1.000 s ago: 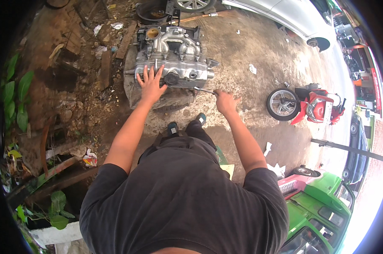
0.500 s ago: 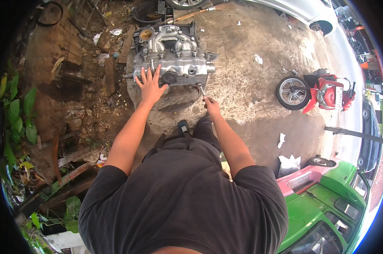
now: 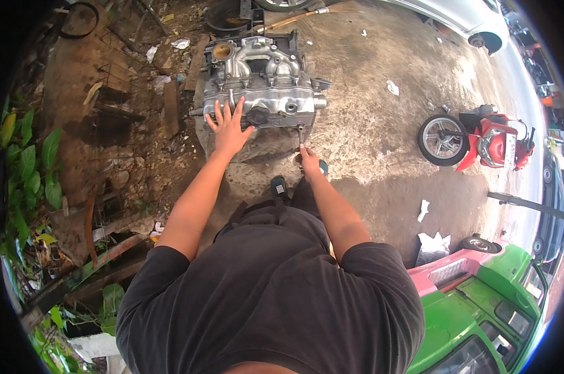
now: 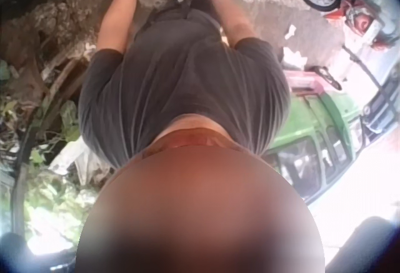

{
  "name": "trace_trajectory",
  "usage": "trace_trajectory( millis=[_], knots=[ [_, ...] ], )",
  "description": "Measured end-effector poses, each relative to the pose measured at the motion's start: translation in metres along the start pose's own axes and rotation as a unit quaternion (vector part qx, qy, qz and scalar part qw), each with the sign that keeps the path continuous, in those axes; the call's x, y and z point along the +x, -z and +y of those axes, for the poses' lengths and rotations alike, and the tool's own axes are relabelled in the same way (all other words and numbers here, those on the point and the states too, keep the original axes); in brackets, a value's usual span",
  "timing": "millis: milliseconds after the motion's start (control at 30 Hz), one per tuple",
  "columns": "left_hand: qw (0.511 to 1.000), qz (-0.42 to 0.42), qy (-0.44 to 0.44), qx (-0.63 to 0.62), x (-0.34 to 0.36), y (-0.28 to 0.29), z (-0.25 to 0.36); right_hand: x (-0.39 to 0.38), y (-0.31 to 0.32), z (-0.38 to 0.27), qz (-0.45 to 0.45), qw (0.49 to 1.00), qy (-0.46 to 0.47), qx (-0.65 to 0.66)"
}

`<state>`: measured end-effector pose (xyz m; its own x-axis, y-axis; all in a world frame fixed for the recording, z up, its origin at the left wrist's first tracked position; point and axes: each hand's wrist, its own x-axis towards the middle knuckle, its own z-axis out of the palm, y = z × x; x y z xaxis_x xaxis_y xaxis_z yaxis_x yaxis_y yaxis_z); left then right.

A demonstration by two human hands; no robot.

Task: The person uses a wrench to loosen and remove bolts from a motorcycle engine block resting on a stand. They repeatedly reposition the wrench and apply force to turn the bolts, then place the wrench on a nearby cardboard box.

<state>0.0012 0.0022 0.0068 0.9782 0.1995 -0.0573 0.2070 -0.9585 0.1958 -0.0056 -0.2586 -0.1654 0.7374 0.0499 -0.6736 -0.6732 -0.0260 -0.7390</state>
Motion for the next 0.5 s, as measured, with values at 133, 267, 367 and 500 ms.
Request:
trace_trajectory(
  millis=[133,267,367,500],
  knots=[
    [1.0,0.001,0.001,0.003,0.001,-0.001,0.0,0.011,0.005,0.007,-0.008,0.999,0.01,-0.036],
    [1.0,0.001,0.0,0.005,0.001,-0.002,-0.001,0.019,0.043,-0.026,-0.019,0.958,0.094,-0.27],
    [1.0,-0.001,0.002,0.001,0.001,-0.002,-0.001,0.01,0.066,-0.079,0.041,0.867,0.12,-0.483],
    [1.0,0.014,-0.008,-0.008,-0.001,-0.002,-0.001,-0.01,0.076,-0.171,0.046,0.717,0.148,-0.68]
  ],
)
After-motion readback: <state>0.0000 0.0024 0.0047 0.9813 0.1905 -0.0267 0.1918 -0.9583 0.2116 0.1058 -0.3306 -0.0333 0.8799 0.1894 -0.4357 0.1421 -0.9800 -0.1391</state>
